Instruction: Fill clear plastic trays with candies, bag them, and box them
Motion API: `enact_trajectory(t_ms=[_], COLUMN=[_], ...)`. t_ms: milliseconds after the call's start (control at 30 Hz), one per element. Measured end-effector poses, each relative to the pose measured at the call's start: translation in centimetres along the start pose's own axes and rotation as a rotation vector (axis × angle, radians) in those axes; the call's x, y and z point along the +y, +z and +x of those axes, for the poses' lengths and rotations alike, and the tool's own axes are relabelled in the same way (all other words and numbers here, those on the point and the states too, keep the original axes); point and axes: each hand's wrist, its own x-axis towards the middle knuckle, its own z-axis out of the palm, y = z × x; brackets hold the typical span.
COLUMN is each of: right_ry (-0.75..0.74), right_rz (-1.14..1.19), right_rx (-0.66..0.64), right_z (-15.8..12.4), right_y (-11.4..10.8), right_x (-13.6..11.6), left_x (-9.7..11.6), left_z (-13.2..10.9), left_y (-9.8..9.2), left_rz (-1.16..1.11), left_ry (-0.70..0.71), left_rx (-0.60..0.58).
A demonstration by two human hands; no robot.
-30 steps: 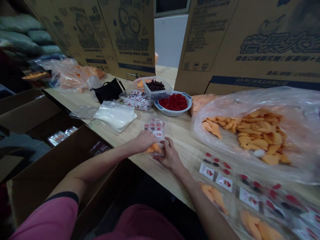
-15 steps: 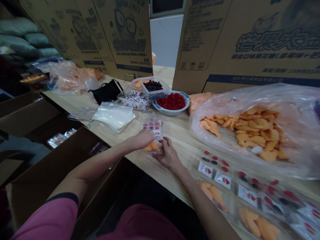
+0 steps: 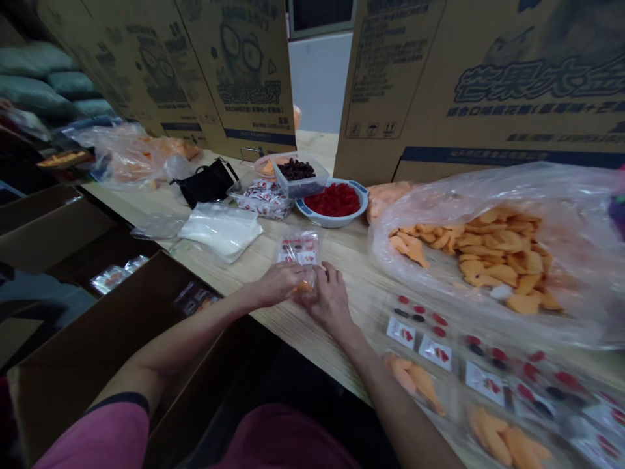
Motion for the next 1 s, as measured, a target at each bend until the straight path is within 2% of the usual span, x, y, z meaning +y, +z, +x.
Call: enact_trajectory(t_ms=[133,333,533,700,867,933,1000], right_ry=[-0.024,-0.074,0.041,-0.045,-0.031,-0.012,-0.019], right_rz=[-0.08,-0.147,-0.183,-0.027,-0.062,-0.078,-0.074], right_rx=[0.049,-0.065,-0.043,-0.036,-0.028,-0.039,-0.055], right_z=[0.8,1.3,0.3,0.9,1.9,1.9,1.7], right_y=[0.0,0.4,0.3,1.4,2.5,2.6,2.7], right_x=[-0.3,-2.5,-3.3,-3.1,-3.6,-3.5,-3.3], left_x=[1.1,1.0,-0.2,-0.3,-1.0,-1.5,-2.2], left_z=[-1.1,-2.3,-3.8,-4.9,-5.9,-6.1,-5.9], left_y=[-0.5,-1.6,-1.0,0.3,0.6,1.0,1.5], left_rz=[-0.076,-0.098,-0.133,-0.176,-0.263,-0.316,-0.357], left_ry=[0.151,0.187,0.057,-0.052,-0.125,-0.192,-0.362], left_rx=[0.017,0.015,0.136,0.157,0.171,0.262,0.38])
